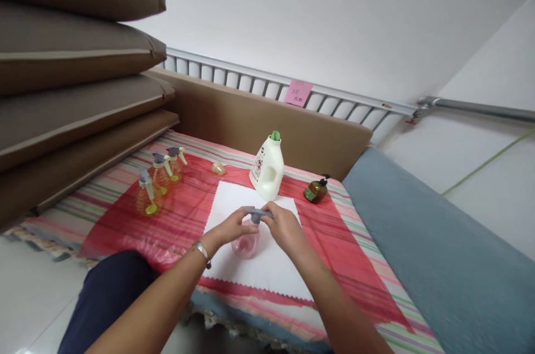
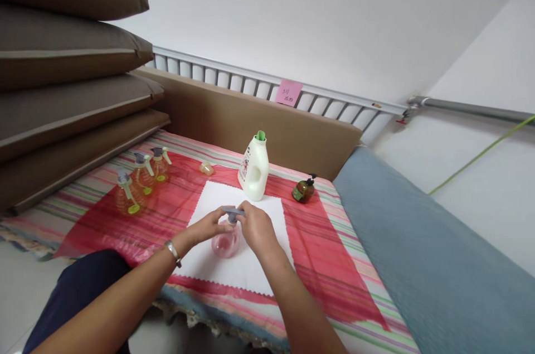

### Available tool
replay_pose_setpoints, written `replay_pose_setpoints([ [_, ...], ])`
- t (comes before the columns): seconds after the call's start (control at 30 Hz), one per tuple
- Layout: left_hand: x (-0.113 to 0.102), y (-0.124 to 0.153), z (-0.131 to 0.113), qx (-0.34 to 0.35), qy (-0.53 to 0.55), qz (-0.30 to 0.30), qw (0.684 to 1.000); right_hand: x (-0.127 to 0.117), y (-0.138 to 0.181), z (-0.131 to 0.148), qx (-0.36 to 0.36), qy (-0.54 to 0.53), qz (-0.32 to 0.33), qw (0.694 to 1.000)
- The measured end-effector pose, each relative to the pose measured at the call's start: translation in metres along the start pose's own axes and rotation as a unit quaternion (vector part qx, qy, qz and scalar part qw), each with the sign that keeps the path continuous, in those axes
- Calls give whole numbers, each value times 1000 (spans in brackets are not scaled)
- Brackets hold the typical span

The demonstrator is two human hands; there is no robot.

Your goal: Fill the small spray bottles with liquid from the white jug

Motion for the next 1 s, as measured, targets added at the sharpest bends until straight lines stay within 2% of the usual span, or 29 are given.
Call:
replay_pose_setpoints([
  [0.1,0,2,1,-7,-10,-58,998,1,0,1,-2,-2,1,1000],
  [0.2,2,0,2,-5,-12,-78,997,2,0,1,-5,0,4,1000],
  [0.67,-1,-3,1,25,-34,-23,999,4,-1,2,24,14,0,1000],
  [0.73,-2,2,10,30,-44,-34,998,4,1,-1,31,9,-5,999],
  [0.83,-16,16,42,11,-82,-101,991,-2,4,-15,54,-7,-14,998],
  [0.9,-26,28,69,-11,-138,-139,981,-13,7,-34,83,-23,-28,996],
  [1.0,-30,45,94,8,-238,-144,961,-44,16,-80,147,-54,-58,986],
])
Point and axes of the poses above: each hand's wrist, its own y-axis away from the middle knuckle, its own x-axis out of the palm, z = x × y, the point moved 10 cm from there along -y, towards the middle knuckle, and after that the axes turned 8 degrees about -x, right-handed, at the moved point
